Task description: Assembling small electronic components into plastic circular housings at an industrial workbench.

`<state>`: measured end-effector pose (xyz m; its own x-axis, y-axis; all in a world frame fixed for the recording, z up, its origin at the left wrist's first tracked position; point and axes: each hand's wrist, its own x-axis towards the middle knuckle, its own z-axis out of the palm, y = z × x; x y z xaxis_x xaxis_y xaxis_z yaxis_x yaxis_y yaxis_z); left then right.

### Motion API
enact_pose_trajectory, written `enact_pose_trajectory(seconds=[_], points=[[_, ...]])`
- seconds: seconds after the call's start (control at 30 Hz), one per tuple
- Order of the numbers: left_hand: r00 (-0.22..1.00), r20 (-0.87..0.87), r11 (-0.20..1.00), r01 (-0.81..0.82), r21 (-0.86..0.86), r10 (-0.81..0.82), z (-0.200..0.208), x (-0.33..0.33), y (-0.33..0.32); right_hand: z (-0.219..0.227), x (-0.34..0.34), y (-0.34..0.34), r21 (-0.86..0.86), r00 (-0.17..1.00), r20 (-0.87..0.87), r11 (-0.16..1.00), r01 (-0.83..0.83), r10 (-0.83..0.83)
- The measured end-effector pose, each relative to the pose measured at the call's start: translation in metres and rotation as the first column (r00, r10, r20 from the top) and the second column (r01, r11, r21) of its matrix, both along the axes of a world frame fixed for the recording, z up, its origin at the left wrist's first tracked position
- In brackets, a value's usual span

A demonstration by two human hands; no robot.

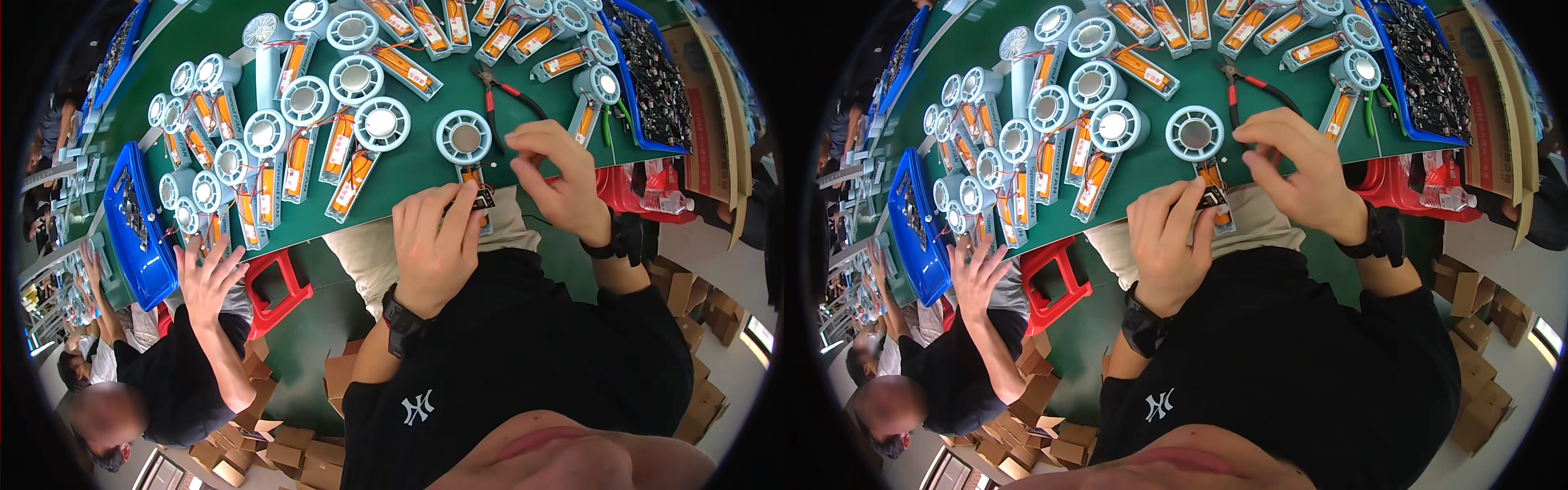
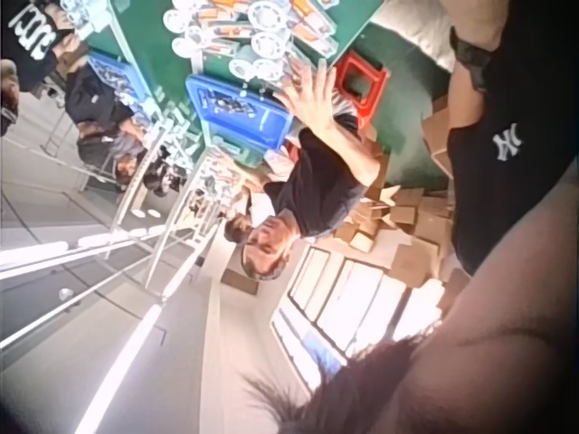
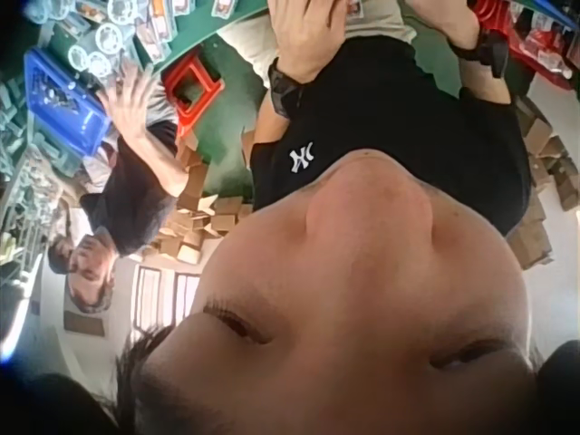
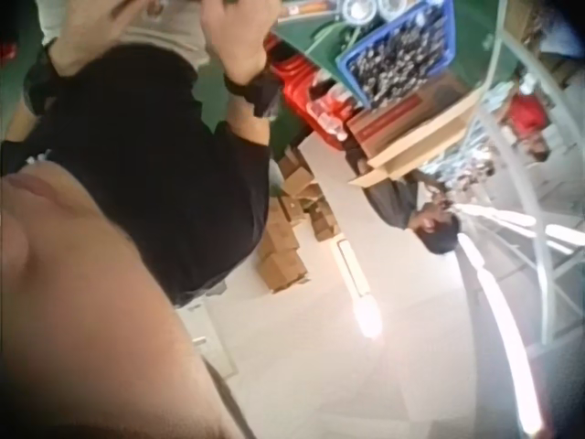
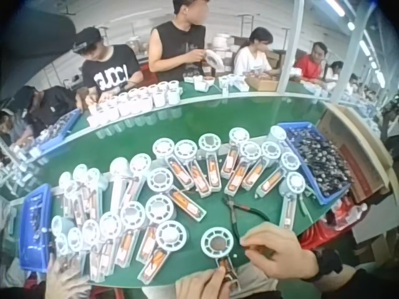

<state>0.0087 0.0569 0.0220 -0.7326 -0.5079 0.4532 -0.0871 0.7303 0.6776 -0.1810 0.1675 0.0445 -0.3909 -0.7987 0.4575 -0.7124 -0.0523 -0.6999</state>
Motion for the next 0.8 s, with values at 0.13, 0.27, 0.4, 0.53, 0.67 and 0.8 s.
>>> enact_pose_trajectory(seconds=[0.13,0.27,0.4,0.53,0.67,0.8], points=[[1.0,-0.003,1.0,0.016,0.021,-0.016,-0.003,-0.001,-0.005,-0.005,0.0,-0.002,0.145,0.974,0.21,0.983,-0.113,0.081],[0.998,0.0,0.995,0.055,0.083,-0.056,-0.007,0.002,-0.009,-0.013,-0.003,-0.007,0.068,0.982,0.024,0.98,-0.188,0.187],[0.998,0.001,0.987,0.069,0.143,-0.07,-0.009,0.004,-0.011,-0.013,0.003,-0.004,0.109,0.97,0.156,0.972,-0.206,0.188],[0.996,-0.015,0.98,0.088,0.178,-0.086,-0.012,0.003,-0.017,-0.023,0.006,-0.008,0.016,0.959,0.093,0.963,-0.269,0.267],[0.988,0.013,0.937,0.141,0.319,-0.153,-0.013,0.003,-0.02,-0.029,0.007,-0.008,-0.045,0.971,-0.019,0.97,-0.237,0.237],[0.983,0.015,0.9,0.162,0.406,-0.183,-0.011,0.005,-0.023,-0.034,0.004,-0.01,-0.098,0.962,0.003,0.958,-0.27,0.272]])
